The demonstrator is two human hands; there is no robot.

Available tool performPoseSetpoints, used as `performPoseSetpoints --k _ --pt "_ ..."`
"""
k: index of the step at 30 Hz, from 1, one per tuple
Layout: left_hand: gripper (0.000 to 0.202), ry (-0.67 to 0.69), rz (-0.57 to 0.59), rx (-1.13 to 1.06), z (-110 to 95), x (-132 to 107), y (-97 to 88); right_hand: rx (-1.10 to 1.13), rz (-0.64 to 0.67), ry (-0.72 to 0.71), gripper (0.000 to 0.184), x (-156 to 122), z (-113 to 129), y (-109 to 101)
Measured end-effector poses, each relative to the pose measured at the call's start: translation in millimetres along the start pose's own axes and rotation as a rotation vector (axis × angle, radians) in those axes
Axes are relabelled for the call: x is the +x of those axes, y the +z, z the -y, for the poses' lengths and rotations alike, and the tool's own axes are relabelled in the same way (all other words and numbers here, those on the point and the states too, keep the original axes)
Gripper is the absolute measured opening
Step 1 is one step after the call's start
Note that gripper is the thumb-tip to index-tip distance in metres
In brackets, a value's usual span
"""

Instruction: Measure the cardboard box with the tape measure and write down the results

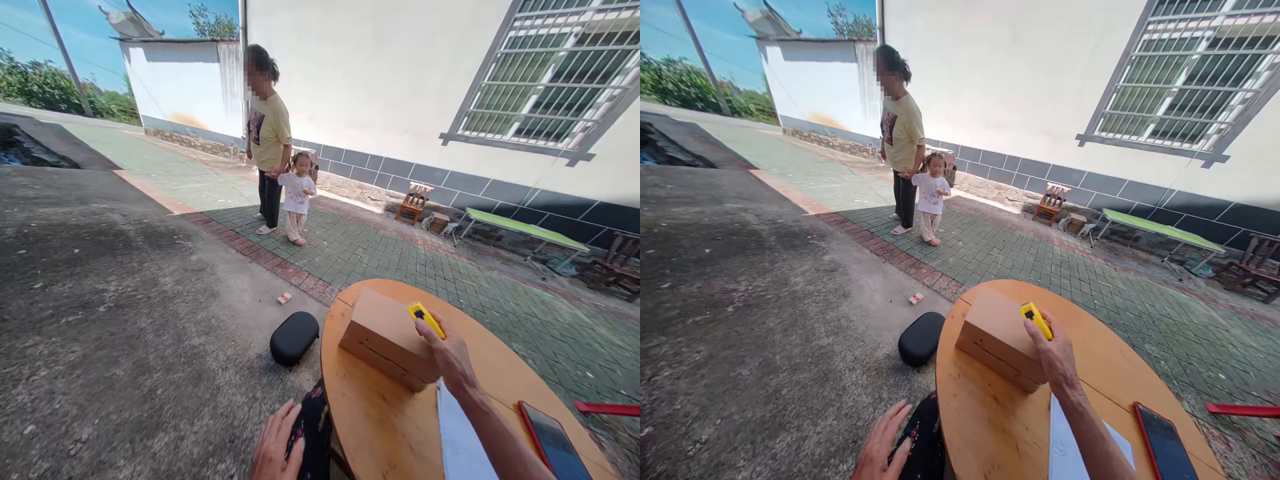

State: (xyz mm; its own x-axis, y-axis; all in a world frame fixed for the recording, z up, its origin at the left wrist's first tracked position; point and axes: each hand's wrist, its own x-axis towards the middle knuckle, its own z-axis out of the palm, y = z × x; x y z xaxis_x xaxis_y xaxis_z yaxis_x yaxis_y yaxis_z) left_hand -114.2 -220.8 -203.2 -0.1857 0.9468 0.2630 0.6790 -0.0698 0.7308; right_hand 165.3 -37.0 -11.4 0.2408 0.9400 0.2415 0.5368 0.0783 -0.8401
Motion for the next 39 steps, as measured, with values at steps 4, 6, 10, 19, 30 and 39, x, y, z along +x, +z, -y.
performPoseSetpoints --k 4,6,10,19,30,39 --pt "0.044 -0.02 -0.045 -0.269 -38 87 -14.6 0.549 -0.195 0.253 0.055 -5 -6 -28" --pt "0.049 -0.047 0.013 -0.452 -68 131 -14.8 0.679 -0.292 0.366 0.051 -5 -11 -38" --pt "0.049 -0.04 0.137 -0.557 -116 190 6.7 0.754 -0.347 0.502 0.045 -8 -24 -40" --pt "0.055 -0.027 0.223 -0.723 -115 140 14.1 1.038 -0.3 0.449 0.032 -69 -31 -47" --pt "0.064 -0.115 0.123 -0.676 -88 70 26.7 1.206 -0.375 0.56 0.028 -139 -57 -36" --pt "0.06 -0.104 -0.013 -0.54 -94 73 16.3 1.262 -0.264 0.562 0.034 -160 -64 -61"
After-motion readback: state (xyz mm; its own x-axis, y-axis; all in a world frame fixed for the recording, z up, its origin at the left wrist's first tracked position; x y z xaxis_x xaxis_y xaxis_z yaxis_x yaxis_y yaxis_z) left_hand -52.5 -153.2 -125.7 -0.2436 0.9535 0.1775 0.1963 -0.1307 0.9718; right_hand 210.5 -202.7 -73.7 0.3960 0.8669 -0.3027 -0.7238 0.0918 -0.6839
